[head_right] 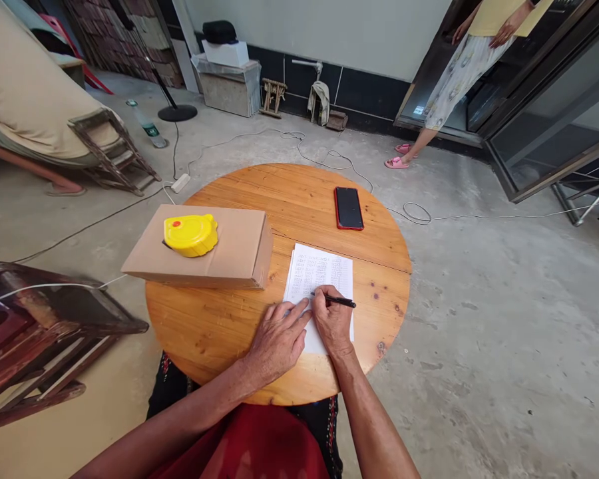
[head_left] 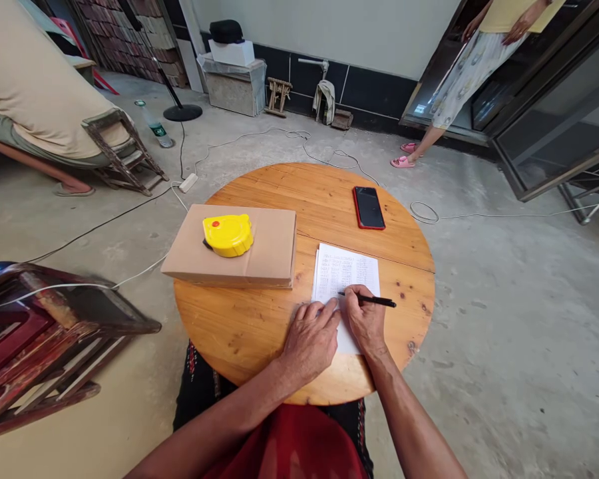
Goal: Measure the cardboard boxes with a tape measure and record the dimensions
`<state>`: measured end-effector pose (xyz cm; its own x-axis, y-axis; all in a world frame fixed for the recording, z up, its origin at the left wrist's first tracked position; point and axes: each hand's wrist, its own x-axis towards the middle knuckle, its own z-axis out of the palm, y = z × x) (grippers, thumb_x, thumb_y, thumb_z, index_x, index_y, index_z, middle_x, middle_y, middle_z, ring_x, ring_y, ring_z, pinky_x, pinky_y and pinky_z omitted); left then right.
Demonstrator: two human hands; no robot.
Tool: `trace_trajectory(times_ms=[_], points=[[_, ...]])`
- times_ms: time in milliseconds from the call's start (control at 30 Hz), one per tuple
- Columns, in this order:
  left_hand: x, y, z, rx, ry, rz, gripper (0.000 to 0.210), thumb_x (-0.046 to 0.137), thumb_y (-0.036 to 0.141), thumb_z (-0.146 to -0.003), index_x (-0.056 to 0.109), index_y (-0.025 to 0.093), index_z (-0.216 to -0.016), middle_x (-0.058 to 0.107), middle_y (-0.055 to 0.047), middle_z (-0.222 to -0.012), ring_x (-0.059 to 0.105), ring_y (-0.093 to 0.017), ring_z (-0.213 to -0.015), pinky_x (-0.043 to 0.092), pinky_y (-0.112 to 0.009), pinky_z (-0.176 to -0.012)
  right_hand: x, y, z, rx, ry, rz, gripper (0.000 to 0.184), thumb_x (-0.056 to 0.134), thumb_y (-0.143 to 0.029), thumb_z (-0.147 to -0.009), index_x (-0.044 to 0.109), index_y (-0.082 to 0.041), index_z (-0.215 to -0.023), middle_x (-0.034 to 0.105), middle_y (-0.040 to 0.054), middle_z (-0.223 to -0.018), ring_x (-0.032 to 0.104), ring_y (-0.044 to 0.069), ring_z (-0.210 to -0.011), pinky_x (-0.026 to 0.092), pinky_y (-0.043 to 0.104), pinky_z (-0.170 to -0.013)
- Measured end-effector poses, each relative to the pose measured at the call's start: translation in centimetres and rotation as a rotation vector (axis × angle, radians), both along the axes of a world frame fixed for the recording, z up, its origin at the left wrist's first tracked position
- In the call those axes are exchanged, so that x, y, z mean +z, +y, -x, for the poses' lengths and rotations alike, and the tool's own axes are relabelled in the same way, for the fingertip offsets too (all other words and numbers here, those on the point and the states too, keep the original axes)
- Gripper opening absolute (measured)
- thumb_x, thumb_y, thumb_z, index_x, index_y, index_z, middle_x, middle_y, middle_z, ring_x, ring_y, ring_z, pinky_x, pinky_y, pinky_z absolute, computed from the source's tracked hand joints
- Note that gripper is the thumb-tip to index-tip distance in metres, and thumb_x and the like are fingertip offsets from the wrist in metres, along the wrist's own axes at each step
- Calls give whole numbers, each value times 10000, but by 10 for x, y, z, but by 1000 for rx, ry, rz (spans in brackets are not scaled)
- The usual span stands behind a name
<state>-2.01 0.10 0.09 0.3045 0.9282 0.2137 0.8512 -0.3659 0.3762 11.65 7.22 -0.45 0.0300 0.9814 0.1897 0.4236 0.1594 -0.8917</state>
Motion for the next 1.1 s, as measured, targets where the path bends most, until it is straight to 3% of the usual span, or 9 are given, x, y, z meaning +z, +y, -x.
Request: trace_trajectory(times_ms=[167, 333, 600, 767, 867, 967, 1100], points=[[-1, 0, 0, -6, 1, 3, 373, 501, 200, -910, 553, 194, -1279, 522, -42, -1439, 488, -273, -1132, 416, -457, -940, -2, 0, -1, -1, 98, 44, 173, 586, -295, -807, 638, -180, -689, 599, -12, -599, 522, 143, -556, 421, 265, -564], [-1, 0, -1, 6, 10, 8, 368, 519, 189, -900, 561, 209, -1266, 525, -30, -1436, 493, -269, -1135, 409, -448, -951, -9, 3, -5, -76, 256, 80, 239, 544, -371, -896, 589, -190, -745, 492, -70, -479, 445, 115, -429, 379, 247, -483], [-1, 0, 0, 2, 2, -2, 375, 537, 181, -886, 560, 198, -1260, 531, -32, -1429, 481, -262, -1131, 416, -446, -950, -11, 5, -6, -97, 381, 41, 245, 624, -417, -883, 656, -184, -953, 597, -41, -584, 514, 125, -501, 419, 261, -534], [-1, 0, 0, -2, -7, -1, 379, 541, 181, -882, 560, 201, -1259, 529, -32, -1430, 483, -268, -1130, 412, -454, -953, -7, 3, -5, -99, 263, -23, 277, 618, -388, -889, 671, -177, -1060, 701, 41, -839, 610, 156, -616, 512, 325, -647], [-1, 0, 0, 0, -18, 1, 374, 541, 175, -879, 564, 208, -1251, 532, -40, -1425, 484, -270, -1131, 418, -461, -951, -8, 2, -6, -88, 125, -136, 264, 578, -337, -915, 663, -179, -1108, 710, 90, -1040, 670, 203, -853, 529, 377, -824], [-1, 0, 1, -6, -28, 5, 349, 525, 175, -888, 573, 201, -1233, 534, -49, -1421, 491, -272, -1118, 424, -466, -946, -7, 4, -10, 9, -80, -254, 280, 510, -258, -943, 626, -192, -1189, 685, 103, -1146, 643, 221, -1049, 495, 393, -938], [-4, -1, 2, -10, -74, -9, 303, 542, 160, -872, 604, 200, -1166, 562, -53, -1388, 506, -274, -1101, 430, -470, -940, 5, 16, -16, 162, -504, -344, 440, 407, -114, -927, 516, -171, -1350, 634, 144, -1264, 601, 250, -1142, 483, 396, -909]])
